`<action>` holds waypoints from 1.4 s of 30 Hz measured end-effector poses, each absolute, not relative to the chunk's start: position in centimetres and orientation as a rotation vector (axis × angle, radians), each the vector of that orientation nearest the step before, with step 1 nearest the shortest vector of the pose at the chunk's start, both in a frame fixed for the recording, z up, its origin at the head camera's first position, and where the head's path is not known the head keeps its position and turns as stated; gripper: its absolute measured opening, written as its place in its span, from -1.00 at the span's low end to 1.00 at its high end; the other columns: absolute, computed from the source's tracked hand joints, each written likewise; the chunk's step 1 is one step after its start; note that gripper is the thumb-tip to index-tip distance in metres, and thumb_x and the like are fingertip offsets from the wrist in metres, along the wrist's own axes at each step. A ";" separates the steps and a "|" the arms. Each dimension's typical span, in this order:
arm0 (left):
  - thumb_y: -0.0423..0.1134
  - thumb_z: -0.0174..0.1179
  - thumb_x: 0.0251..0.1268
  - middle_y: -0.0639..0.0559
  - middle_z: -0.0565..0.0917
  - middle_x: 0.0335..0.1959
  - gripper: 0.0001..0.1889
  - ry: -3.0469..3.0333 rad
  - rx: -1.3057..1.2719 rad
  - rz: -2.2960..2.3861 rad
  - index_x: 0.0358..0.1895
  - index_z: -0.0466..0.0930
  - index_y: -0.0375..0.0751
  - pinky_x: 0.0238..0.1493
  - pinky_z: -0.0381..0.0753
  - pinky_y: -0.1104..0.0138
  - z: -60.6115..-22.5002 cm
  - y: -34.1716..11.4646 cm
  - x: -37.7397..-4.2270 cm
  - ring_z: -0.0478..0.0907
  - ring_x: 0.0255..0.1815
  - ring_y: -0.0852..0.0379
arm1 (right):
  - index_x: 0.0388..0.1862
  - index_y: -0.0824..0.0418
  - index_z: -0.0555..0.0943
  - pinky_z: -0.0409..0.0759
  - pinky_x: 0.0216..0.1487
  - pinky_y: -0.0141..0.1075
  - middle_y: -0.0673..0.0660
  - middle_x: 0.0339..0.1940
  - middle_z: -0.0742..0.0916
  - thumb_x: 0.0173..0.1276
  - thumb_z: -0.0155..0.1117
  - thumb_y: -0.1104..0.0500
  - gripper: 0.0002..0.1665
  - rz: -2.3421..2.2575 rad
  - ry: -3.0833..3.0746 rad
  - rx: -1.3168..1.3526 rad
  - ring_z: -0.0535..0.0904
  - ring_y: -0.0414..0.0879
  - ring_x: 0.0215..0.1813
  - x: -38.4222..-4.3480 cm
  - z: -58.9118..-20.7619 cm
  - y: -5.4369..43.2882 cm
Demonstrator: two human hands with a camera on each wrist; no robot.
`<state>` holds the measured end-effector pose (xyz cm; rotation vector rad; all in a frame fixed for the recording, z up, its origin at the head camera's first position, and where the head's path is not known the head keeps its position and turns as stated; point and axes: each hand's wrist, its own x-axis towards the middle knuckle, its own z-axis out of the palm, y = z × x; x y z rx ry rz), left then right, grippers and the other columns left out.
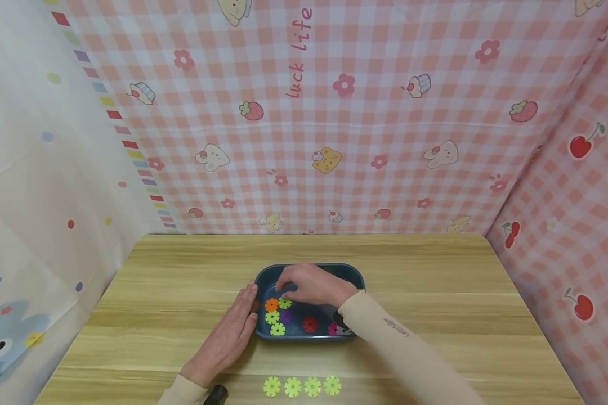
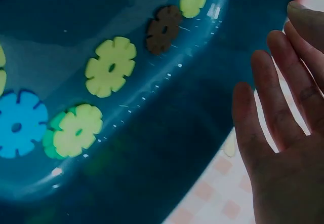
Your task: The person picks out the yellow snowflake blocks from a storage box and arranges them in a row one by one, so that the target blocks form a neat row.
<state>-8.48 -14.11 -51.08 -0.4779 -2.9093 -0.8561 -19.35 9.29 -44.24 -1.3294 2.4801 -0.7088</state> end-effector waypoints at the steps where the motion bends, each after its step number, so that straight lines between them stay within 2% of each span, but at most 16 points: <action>1: -0.18 -0.11 0.71 -0.11 0.04 0.70 -0.38 -2.909 -0.478 -0.855 0.67 0.01 -0.25 0.44 0.27 -0.29 -51.1 -14.1 -8.5 0.07 0.65 -0.22 | 0.05 0.19 0.77 0.65 0.18 -0.21 -0.01 0.01 0.75 0.45 0.40 0.22 -0.77 -0.709 2.472 -1.321 0.68 -0.08 0.09 -19.5 -44.5 9.2; 10: -0.18 -0.10 0.71 -0.11 0.04 0.70 -0.38 -2.901 -0.486 -0.856 0.67 0.03 -0.25 0.44 0.28 -0.29 -51.2 -14.1 -8.5 0.09 0.64 -0.22 | 0.11 0.15 0.75 0.59 0.28 -0.22 -0.05 0.08 0.74 0.42 0.44 0.18 -0.70 -0.677 2.431 -1.290 0.63 -0.18 0.18 -20.2 -46.3 8.9; 21: -0.16 -0.11 0.71 -0.07 0.03 0.70 -0.39 -2.911 -0.466 -0.881 0.67 0.05 -0.24 0.46 0.27 -0.26 -51.1 -14.1 -8.5 0.07 0.65 -0.18 | 0.20 0.14 0.71 0.53 0.38 -0.15 0.02 0.20 0.73 0.39 0.47 0.20 -0.60 -0.626 2.428 -1.213 0.58 -0.12 0.30 -20.7 -47.3 8.8; 29: -0.17 -0.11 0.71 -0.08 0.04 0.70 -0.39 -2.907 -0.466 -0.878 0.67 0.05 -0.25 0.46 0.27 -0.26 -51.2 -14.1 -8.5 0.08 0.65 -0.19 | 0.19 0.14 0.72 0.53 0.37 -0.19 0.01 0.17 0.74 0.37 0.48 0.22 -0.59 -0.582 2.427 -1.260 0.60 -0.15 0.26 -20.9 -48.2 8.3; 37: -0.17 -0.13 0.72 -0.08 0.02 0.70 -0.39 -2.919 -0.475 -0.867 0.67 0.02 -0.25 0.44 0.27 -0.29 -51.2 -14.1 -8.5 0.07 0.65 -0.20 | 0.19 0.08 0.73 0.45 0.46 -0.12 -0.03 0.18 0.72 0.38 0.47 0.21 -0.60 -0.475 2.457 -1.276 0.56 -0.10 0.33 -20.7 -48.4 8.1; 42: -0.16 -0.14 0.72 -0.08 0.01 0.71 -0.40 -2.927 -0.473 -0.859 0.67 0.02 -0.25 0.45 0.27 -0.28 -51.1 -14.1 -8.5 0.06 0.65 -0.20 | 0.18 0.10 0.73 0.48 0.42 -0.16 0.00 0.17 0.70 0.37 0.48 0.21 -0.60 -0.465 2.471 -1.283 0.58 -0.10 0.27 -20.6 -48.6 8.0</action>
